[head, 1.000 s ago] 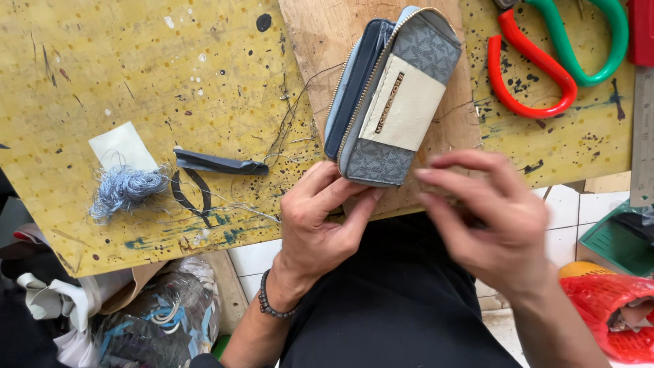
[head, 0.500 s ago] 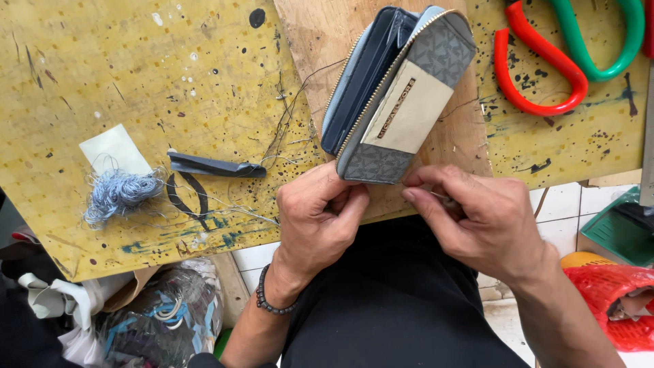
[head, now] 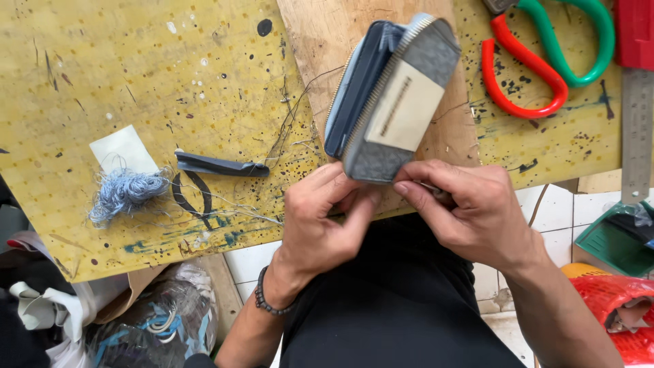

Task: The person hand-sews the edge of a small zippered wallet using a needle and thread. They repeatedly insert the needle through the wallet's edge, pull the thread, and adjust the wallet's position. At the end, they use scissors to cut the thread.

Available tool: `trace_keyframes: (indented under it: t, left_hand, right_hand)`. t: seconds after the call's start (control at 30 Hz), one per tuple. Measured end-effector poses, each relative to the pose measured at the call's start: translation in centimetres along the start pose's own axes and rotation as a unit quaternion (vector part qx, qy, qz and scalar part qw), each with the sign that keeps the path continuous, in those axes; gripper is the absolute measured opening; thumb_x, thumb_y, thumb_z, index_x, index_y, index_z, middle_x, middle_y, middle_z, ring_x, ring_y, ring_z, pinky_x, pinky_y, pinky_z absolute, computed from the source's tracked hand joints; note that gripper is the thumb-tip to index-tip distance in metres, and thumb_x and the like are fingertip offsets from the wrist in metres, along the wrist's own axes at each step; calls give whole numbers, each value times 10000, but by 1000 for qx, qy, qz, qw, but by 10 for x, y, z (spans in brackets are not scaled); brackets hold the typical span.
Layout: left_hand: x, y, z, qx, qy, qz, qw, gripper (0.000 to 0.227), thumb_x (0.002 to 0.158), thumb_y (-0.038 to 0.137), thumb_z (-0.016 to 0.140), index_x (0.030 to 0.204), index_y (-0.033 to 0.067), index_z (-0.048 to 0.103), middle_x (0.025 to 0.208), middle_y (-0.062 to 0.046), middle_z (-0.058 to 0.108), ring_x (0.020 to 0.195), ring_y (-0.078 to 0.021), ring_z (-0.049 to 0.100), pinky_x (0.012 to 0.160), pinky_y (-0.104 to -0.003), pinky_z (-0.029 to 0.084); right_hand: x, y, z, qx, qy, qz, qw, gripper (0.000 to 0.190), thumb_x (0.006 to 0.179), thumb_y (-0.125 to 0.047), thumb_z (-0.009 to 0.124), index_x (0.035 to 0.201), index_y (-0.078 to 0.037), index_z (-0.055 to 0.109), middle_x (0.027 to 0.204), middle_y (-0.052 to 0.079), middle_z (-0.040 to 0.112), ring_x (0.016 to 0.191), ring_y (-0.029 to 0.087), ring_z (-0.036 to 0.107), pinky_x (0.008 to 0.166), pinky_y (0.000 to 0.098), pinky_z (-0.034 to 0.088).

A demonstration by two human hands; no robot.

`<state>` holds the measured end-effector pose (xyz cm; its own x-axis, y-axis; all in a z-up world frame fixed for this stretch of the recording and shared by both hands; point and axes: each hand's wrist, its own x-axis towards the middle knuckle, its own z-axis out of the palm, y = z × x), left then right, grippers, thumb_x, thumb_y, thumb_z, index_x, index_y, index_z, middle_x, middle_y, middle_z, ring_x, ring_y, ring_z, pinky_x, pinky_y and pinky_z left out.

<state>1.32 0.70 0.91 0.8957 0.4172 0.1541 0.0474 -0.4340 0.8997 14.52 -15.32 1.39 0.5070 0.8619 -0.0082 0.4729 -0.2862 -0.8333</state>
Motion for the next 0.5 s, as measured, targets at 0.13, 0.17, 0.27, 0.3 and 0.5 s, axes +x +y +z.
trace_keyframes:
  t: [0.13,0.17,0.27,0.3,0.5]
  left_hand:
    - [-8,17,2,7,42,-9,999,249,873,170,860,1008,47,690,964,-80,576,836,-218,580,755,-322,485]
    - [-8,23,2,26,105,21,994,222,880,123,862,1004,42,697,955,-98,572,838,-236,585,784,-338,502]
    - [-11,44,-6,54,172,56,982,195,882,58,865,991,44,704,960,-114,608,841,-247,608,817,-350,523]
    - [-11,52,-10,64,175,60,981,193,877,41,867,983,50,705,975,-113,647,843,-240,625,822,-345,527]
    - [-15,58,-20,42,185,-7,982,245,837,28,903,962,71,697,915,-70,705,747,-173,577,609,-278,450]
  right_hand:
    - [11,-27,-12,69,-8,42,997,82,987,-120,701,933,-63,722,581,-49,459,464,50,298,457,219,238]
    - [13,-34,-15,82,-17,42,996,93,972,-139,708,908,-74,732,592,-54,486,462,47,300,450,221,231]
    - [15,-52,-25,132,-32,64,989,103,943,-160,723,883,-83,755,603,-65,526,467,33,307,444,212,224]
    - [15,-57,-29,169,-38,87,981,103,929,-163,731,882,-79,768,603,-70,538,474,21,310,444,202,223]
    - [10,-70,-31,-19,115,45,992,299,1071,-28,603,1323,128,568,1135,165,707,698,140,574,584,240,471]
